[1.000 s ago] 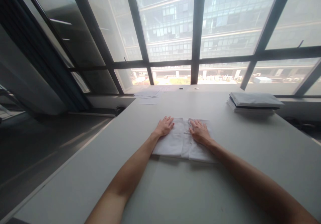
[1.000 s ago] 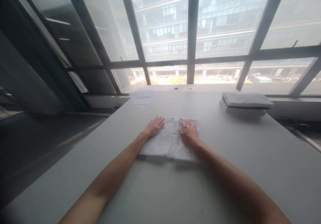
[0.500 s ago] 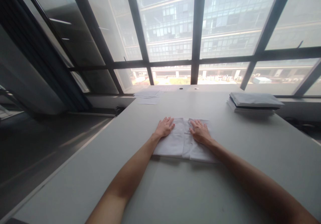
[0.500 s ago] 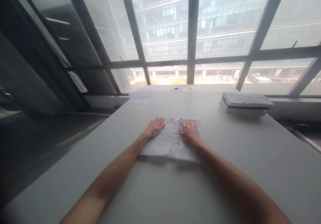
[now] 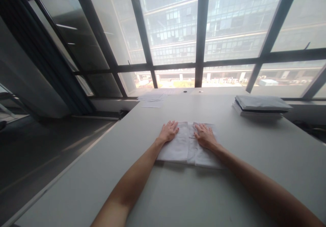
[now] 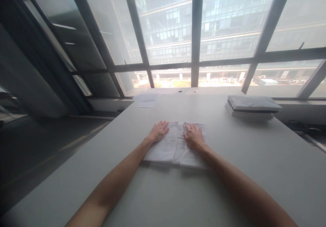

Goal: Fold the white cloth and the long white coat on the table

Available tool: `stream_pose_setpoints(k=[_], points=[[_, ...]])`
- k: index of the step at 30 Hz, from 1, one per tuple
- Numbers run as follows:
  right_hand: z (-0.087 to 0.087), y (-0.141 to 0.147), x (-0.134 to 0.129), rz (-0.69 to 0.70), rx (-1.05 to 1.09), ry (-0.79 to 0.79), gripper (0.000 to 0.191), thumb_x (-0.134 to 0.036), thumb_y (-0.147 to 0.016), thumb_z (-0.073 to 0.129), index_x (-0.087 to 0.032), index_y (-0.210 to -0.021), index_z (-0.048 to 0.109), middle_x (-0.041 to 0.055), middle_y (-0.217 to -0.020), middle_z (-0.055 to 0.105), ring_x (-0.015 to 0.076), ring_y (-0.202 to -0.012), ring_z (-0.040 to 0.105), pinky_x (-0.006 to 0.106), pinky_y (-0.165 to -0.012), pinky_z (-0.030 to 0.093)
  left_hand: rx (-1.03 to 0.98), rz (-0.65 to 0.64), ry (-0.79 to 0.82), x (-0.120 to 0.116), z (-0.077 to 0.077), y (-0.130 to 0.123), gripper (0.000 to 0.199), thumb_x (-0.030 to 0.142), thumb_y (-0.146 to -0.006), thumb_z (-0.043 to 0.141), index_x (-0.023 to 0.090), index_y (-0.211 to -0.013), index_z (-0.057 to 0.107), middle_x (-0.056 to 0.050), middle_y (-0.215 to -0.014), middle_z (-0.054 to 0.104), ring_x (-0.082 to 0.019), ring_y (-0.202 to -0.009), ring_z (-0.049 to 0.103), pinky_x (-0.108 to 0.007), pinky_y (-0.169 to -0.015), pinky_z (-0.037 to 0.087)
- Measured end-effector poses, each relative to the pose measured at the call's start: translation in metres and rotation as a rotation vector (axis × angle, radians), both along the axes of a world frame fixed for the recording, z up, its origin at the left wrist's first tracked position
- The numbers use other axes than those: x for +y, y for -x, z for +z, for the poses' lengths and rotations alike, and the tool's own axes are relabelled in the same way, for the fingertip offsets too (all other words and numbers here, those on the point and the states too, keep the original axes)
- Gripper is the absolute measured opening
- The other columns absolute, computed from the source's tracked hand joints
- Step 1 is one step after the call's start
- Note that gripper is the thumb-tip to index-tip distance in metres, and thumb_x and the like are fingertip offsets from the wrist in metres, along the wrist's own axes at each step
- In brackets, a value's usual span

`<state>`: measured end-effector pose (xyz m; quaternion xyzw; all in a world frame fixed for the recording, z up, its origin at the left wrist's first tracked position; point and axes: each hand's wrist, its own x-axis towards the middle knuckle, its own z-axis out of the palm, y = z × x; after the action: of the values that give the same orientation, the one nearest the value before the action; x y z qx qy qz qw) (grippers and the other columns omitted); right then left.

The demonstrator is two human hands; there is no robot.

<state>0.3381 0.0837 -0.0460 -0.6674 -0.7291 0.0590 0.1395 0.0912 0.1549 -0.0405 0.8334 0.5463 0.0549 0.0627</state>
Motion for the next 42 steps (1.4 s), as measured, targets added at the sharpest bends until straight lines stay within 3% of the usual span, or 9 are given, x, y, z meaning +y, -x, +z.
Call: stream_pose_setpoints(k=[19, 25, 32, 42], points=[[-0.005, 0.000, 0.003, -0.001, 0.011, -0.006, 0.057, -0.040, -0.103, 0.041, -0.019, -0.156, 0.043, 0.0144, -0.165, 0.037, 0.0309, -0.153, 0.027, 0.053, -0.123, 0.018, 0.037, 0.003, -0.024, -0.006, 0.006, -0.001, 0.057, 0.048, -0.107, 0.028, 0.026, -0.160, 0.036, -0.008, -0.168, 0.030, -0.031, -0.156, 0.023, -0.062, -0.124, 0.020], [-0.001, -0.001, 0.003, 0.027, 0.009, 0.030, 0.058, -0.040, -0.103, 0.040, -0.019, -0.157, 0.041, 0.0148, -0.166, 0.034, 0.0321, -0.154, 0.026, 0.055, -0.123, 0.018, 0.075, -0.049, -0.095, -0.022, 0.013, -0.017, 0.057, 0.047, -0.108, 0.027, 0.023, -0.160, 0.037, -0.011, -0.168, 0.030, -0.033, -0.156, 0.022, -0.064, -0.124, 0.018], [-0.001, -0.001, 0.003, 0.031, 0.023, 0.014, 0.058, -0.039, -0.102, 0.041, -0.019, -0.157, 0.042, 0.0145, -0.166, 0.035, 0.0303, -0.154, 0.027, 0.053, -0.123, 0.017, 0.018, -0.111, -0.096, -0.044, 0.003, -0.041, 0.061, 0.051, -0.108, 0.025, 0.022, -0.162, 0.034, -0.011, -0.169, 0.027, -0.033, -0.157, 0.021, -0.062, -0.124, 0.022], [-0.004, -0.001, 0.003, 0.033, 0.032, -0.008, 0.056, -0.038, -0.102, 0.042, -0.019, -0.155, 0.044, 0.0139, -0.164, 0.038, 0.0301, -0.154, 0.028, 0.052, -0.123, 0.018, -0.003, -0.109, -0.104, -0.041, -0.004, -0.039, 0.061, 0.051, -0.108, 0.025, 0.022, -0.160, 0.037, -0.010, -0.169, 0.027, -0.034, -0.156, 0.022, -0.062, -0.124, 0.022]])
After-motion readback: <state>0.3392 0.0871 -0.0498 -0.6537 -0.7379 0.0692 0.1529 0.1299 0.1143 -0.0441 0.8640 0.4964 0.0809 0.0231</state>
